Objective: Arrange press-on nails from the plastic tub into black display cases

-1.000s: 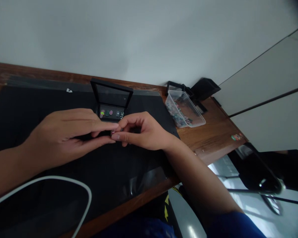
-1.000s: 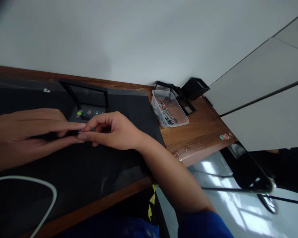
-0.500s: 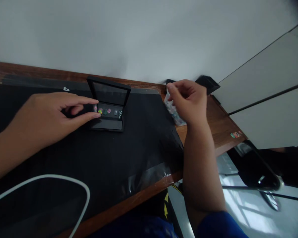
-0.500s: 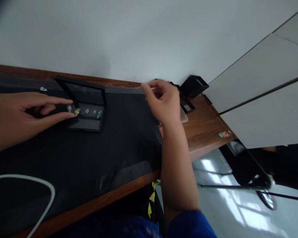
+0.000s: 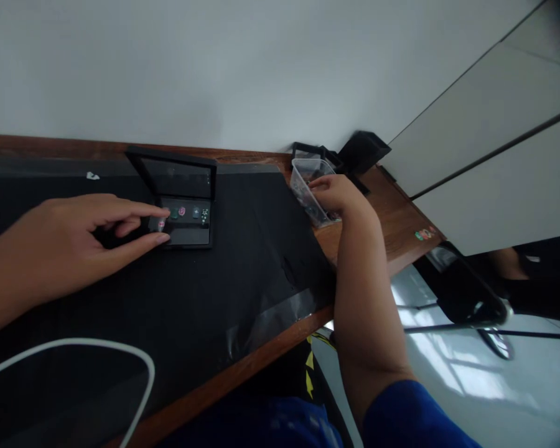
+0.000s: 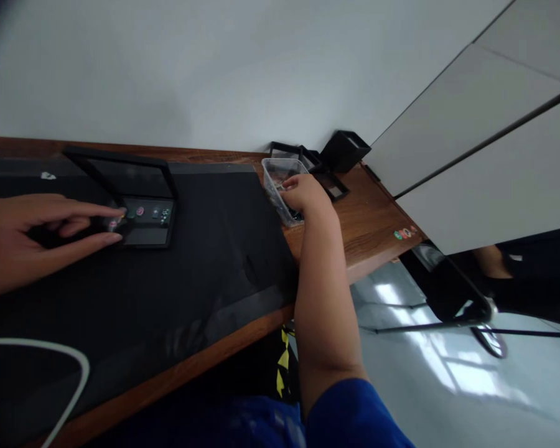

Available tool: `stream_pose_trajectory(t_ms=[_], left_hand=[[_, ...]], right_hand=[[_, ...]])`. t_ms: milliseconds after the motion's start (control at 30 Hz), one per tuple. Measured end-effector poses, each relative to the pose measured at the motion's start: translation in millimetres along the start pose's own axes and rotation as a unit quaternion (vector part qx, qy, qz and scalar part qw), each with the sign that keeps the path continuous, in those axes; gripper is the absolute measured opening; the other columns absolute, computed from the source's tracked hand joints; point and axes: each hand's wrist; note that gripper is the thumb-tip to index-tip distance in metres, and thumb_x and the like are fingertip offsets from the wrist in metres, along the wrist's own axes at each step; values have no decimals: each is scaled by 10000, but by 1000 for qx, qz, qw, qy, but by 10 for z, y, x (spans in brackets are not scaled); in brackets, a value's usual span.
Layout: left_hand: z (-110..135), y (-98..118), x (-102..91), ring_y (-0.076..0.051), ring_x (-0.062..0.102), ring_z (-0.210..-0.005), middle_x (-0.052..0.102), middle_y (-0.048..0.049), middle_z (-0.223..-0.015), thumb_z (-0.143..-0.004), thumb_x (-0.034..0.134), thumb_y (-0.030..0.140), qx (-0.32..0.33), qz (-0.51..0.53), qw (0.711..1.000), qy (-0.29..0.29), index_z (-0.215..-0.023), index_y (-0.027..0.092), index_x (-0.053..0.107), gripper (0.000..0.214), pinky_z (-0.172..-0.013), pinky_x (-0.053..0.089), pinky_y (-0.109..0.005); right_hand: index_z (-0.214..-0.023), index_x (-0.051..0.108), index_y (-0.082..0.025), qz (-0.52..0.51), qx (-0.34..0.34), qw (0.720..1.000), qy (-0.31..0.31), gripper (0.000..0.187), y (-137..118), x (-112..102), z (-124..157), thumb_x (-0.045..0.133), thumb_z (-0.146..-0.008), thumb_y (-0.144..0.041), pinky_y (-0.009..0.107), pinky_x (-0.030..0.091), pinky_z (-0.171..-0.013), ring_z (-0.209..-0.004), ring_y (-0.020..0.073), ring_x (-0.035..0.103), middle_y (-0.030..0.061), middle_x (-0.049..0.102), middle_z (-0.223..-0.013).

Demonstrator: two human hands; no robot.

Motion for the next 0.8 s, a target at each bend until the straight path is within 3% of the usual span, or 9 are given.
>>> stream_pose_trajectory(t_ms=[67,167,367,533,700,800], left_hand=[[10,-30,22,-154,597,-726,624,54,-805,-990,607,700,14,-8,1000,9,-1313,340,778,513,-718,406,-281],[13,-33,46,-141,579,-658,621,65,-778,-969,609,714,-23,-7,1000,-4,-1303,344,779,526,-661,401,-276],[-14,59,37,-139,542,-575,553,74,-687,-927,591,764,-60,14,998,-25,-1251,369,789,548,-614,397,-278],[-24,91,27,-140,534,-557,541,74,-649,-901,578,808,-80,12,996,-27,-1199,354,807,589,-601,380,-279],[-25,74,7,-132,521,-566,538,75,-650,-911,596,788,-94,13,995,-43,-1249,320,803,613,-614,381,-269],[-32,86,-16,-130,511,-532,522,80,-626,-923,580,789,-98,10,994,-56,-1245,325,800,607,-586,367,-266]], right_hand=[[-988,868,-150,18,16,1000,2,183,-22,8,7,815,-813,-158,349,587,-772,-726,185,685,66,777,-826],[-986,890,-157,46,37,998,-1,159,-67,0,36,771,-881,-170,359,583,-761,-666,181,654,43,713,-702],[-1064,892,-169,35,47,998,-32,238,-151,-52,132,832,-835,-182,311,567,-749,-628,142,599,1,674,-659],[-962,883,-158,28,36,998,-39,184,-184,-59,166,854,-783,-183,286,557,-696,-598,131,574,-14,637,-616],[-758,819,-175,17,12,999,-35,12,-146,-17,123,813,-768,-171,298,519,-608,-552,141,539,-11,587,-554],[-692,770,-188,8,3,999,-43,92,-88,19,75,795,-780,-188,313,490,-576,-537,148,521,-8,563,-531]])
Point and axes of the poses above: each hand's wrist, its own z-axis away from the middle knuckle, its own x-axis out of the palm, y = z × x
